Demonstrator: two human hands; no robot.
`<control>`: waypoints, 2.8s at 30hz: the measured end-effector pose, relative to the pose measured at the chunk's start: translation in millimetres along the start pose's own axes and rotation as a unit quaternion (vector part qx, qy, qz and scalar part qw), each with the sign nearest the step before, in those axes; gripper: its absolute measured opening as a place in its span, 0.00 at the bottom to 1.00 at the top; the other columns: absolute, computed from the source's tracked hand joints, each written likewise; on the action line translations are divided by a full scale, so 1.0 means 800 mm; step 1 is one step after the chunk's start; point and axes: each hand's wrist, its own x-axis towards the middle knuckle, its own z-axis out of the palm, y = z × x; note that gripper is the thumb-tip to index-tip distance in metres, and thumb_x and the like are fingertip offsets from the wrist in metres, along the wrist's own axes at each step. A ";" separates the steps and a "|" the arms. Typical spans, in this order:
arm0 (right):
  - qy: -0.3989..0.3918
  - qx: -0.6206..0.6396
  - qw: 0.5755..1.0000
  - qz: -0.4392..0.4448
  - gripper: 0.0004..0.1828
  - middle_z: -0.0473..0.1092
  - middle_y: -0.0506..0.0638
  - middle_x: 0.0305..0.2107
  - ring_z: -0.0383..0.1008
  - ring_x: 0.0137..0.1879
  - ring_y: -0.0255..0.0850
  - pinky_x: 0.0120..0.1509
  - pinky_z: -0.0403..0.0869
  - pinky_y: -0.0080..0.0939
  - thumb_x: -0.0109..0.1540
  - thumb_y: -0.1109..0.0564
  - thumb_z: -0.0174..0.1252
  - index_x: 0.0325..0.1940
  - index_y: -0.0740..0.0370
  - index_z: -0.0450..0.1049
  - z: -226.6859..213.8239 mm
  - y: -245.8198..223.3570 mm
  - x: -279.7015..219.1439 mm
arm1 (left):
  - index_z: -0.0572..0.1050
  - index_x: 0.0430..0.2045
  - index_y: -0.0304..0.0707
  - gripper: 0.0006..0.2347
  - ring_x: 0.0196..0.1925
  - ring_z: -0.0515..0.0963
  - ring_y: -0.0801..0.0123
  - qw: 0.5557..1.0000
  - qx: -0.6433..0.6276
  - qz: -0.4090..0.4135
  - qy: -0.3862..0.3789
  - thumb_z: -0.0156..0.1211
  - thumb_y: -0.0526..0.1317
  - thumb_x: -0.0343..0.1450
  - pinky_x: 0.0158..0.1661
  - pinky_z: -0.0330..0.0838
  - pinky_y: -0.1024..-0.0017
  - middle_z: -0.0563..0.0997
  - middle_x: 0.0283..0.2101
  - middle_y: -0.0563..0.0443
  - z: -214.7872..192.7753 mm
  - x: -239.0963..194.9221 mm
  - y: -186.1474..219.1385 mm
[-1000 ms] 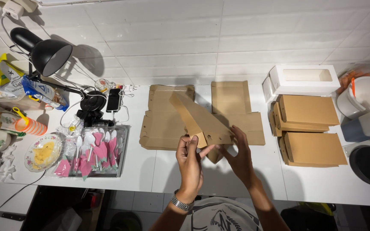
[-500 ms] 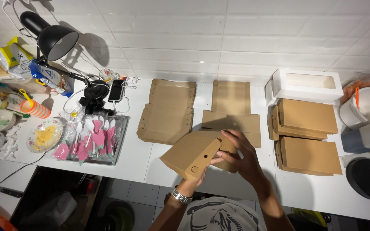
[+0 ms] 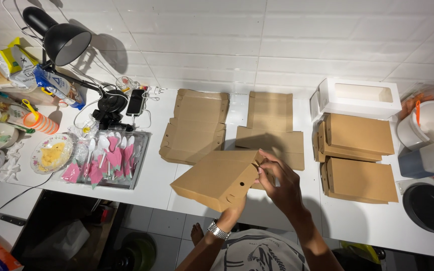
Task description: The person assembles flat cardboard boxes by folding the sides and locking the tabs. They place each completed box into a stack on the counter. The person repeats this process for several boxes throughout the clip.
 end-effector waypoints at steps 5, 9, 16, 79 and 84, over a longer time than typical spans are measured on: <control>0.072 -0.083 0.989 -0.094 0.05 0.78 0.52 0.51 0.81 0.52 0.47 0.54 0.80 0.44 0.61 0.66 0.62 0.35 0.59 0.74 0.024 0.007 -0.004 | 0.72 0.52 0.24 0.14 0.46 0.82 0.47 0.996 0.075 0.013 0.052 0.56 0.33 0.74 0.48 0.82 0.51 0.81 0.48 0.37 0.017 0.009 0.009; 0.101 -0.007 0.994 -0.038 0.03 0.78 0.53 0.50 0.81 0.51 0.48 0.53 0.79 0.45 0.63 0.65 0.59 0.35 0.61 0.72 0.021 0.006 -0.005 | 0.72 0.51 0.20 0.13 0.44 0.82 0.49 0.986 0.135 0.020 0.094 0.55 0.31 0.75 0.47 0.83 0.55 0.82 0.46 0.36 0.024 0.013 0.019; -0.081 0.071 0.994 0.016 0.17 0.71 0.56 0.61 0.75 0.63 0.55 0.65 0.73 0.57 0.60 0.60 0.67 0.51 0.62 0.74 -0.017 -0.003 0.010 | 0.66 0.59 0.20 0.20 0.44 0.84 0.39 0.973 0.145 -0.103 0.145 0.49 0.41 0.78 0.52 0.79 0.49 0.73 0.58 0.22 0.045 0.022 0.093; -0.040 0.057 0.998 0.010 0.08 0.81 0.47 0.42 0.82 0.53 0.47 0.58 0.78 0.50 0.60 0.60 0.66 0.44 0.56 0.82 -0.028 0.021 0.030 | 0.74 0.40 0.25 0.08 0.40 0.85 0.54 0.989 0.040 -0.119 0.075 0.65 0.29 0.70 0.40 0.86 0.56 0.82 0.44 0.39 0.064 0.045 0.058; -0.048 0.123 0.991 0.021 0.09 0.82 0.52 0.41 0.83 0.50 0.51 0.51 0.80 0.48 0.58 0.61 0.68 0.43 0.60 0.83 -0.035 0.016 0.038 | 0.73 0.36 0.24 0.06 0.39 0.84 0.62 0.990 0.079 -0.104 0.059 0.64 0.29 0.71 0.40 0.86 0.61 0.82 0.38 0.41 0.065 0.046 0.071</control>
